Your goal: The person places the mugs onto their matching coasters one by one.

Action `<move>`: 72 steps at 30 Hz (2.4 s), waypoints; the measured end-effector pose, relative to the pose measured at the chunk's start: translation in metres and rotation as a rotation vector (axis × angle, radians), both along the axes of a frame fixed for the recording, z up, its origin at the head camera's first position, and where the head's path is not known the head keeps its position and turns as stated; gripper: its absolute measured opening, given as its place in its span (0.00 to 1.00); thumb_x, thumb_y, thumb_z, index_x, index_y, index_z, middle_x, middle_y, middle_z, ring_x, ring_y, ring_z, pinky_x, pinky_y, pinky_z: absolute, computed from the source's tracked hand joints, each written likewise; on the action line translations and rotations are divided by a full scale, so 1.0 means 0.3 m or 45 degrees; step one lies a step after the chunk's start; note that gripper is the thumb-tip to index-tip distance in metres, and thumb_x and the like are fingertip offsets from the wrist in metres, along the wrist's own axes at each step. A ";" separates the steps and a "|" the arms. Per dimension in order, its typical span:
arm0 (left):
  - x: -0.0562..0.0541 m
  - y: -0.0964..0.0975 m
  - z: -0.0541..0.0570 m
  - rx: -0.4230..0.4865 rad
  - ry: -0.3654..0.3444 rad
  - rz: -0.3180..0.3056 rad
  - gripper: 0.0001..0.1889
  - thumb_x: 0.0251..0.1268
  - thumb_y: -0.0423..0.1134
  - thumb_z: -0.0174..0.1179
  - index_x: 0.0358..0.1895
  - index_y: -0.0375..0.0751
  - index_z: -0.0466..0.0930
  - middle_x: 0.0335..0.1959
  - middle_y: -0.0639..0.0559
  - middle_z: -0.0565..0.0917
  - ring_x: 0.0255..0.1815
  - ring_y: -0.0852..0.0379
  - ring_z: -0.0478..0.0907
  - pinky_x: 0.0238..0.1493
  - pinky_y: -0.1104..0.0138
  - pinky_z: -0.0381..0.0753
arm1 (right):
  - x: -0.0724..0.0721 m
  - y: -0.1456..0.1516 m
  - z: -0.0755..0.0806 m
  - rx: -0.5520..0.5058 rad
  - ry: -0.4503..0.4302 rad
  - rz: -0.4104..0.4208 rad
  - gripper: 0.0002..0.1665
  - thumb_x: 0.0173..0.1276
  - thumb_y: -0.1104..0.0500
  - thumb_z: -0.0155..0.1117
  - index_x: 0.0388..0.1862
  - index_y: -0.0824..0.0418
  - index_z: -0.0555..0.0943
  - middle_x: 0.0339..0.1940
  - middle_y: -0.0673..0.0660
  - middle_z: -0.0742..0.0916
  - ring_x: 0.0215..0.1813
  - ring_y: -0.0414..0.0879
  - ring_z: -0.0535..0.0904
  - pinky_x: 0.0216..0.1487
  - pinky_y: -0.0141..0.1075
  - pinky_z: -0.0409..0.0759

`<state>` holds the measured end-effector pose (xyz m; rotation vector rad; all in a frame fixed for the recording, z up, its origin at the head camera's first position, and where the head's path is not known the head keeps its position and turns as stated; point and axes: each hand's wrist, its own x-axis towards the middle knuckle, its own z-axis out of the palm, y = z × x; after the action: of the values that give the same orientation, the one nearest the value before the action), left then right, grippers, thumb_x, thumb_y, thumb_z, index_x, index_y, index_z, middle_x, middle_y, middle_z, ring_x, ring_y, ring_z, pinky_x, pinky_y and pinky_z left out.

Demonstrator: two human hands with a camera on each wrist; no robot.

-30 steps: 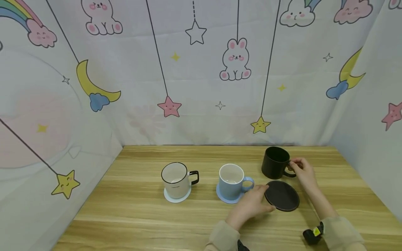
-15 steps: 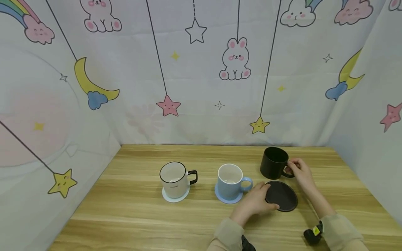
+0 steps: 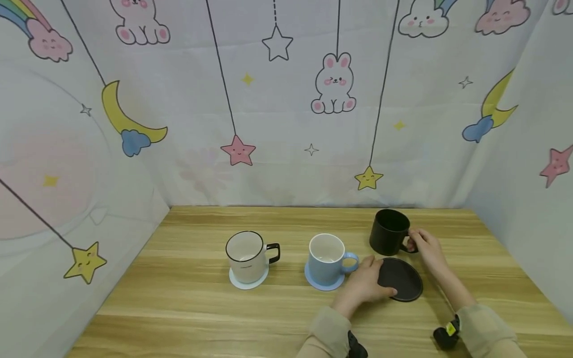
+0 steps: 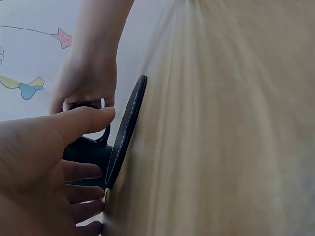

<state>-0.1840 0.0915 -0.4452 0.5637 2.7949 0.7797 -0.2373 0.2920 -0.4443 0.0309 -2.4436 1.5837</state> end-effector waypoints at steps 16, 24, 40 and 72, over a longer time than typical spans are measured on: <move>0.010 0.012 -0.012 -0.155 0.087 0.021 0.43 0.49 0.61 0.69 0.70 0.52 0.64 0.73 0.57 0.64 0.74 0.62 0.60 0.64 0.61 0.72 | -0.003 -0.002 -0.006 -0.114 -0.099 -0.060 0.22 0.76 0.51 0.50 0.27 0.65 0.76 0.19 0.40 0.78 0.28 0.36 0.75 0.37 0.26 0.75; 0.012 0.009 -0.011 -0.177 0.089 0.028 0.43 0.50 0.61 0.68 0.70 0.52 0.64 0.73 0.58 0.64 0.74 0.62 0.60 0.64 0.62 0.72 | -0.010 0.002 -0.002 -0.109 -0.124 -0.041 0.19 0.75 0.54 0.50 0.26 0.61 0.77 0.18 0.41 0.77 0.27 0.36 0.75 0.36 0.27 0.76; 0.007 0.020 -0.023 -0.224 0.091 0.031 0.43 0.50 0.63 0.67 0.71 0.55 0.63 0.73 0.61 0.63 0.75 0.63 0.58 0.65 0.62 0.71 | 0.002 -0.053 0.020 -0.252 -0.137 -0.173 0.22 0.74 0.55 0.51 0.17 0.57 0.72 0.15 0.42 0.75 0.27 0.34 0.75 0.34 0.25 0.75; 0.009 0.020 -0.020 -0.220 0.071 0.034 0.43 0.51 0.63 0.67 0.71 0.56 0.62 0.73 0.62 0.62 0.75 0.64 0.57 0.66 0.64 0.70 | 0.047 -0.115 0.016 -0.871 0.003 -0.327 0.24 0.71 0.66 0.52 0.11 0.59 0.66 0.11 0.47 0.70 0.20 0.39 0.66 0.31 0.28 0.70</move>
<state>-0.1813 0.0974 -0.4513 0.5261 2.8889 0.5271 -0.2232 0.2574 -0.4395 -0.3742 -1.6932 2.1744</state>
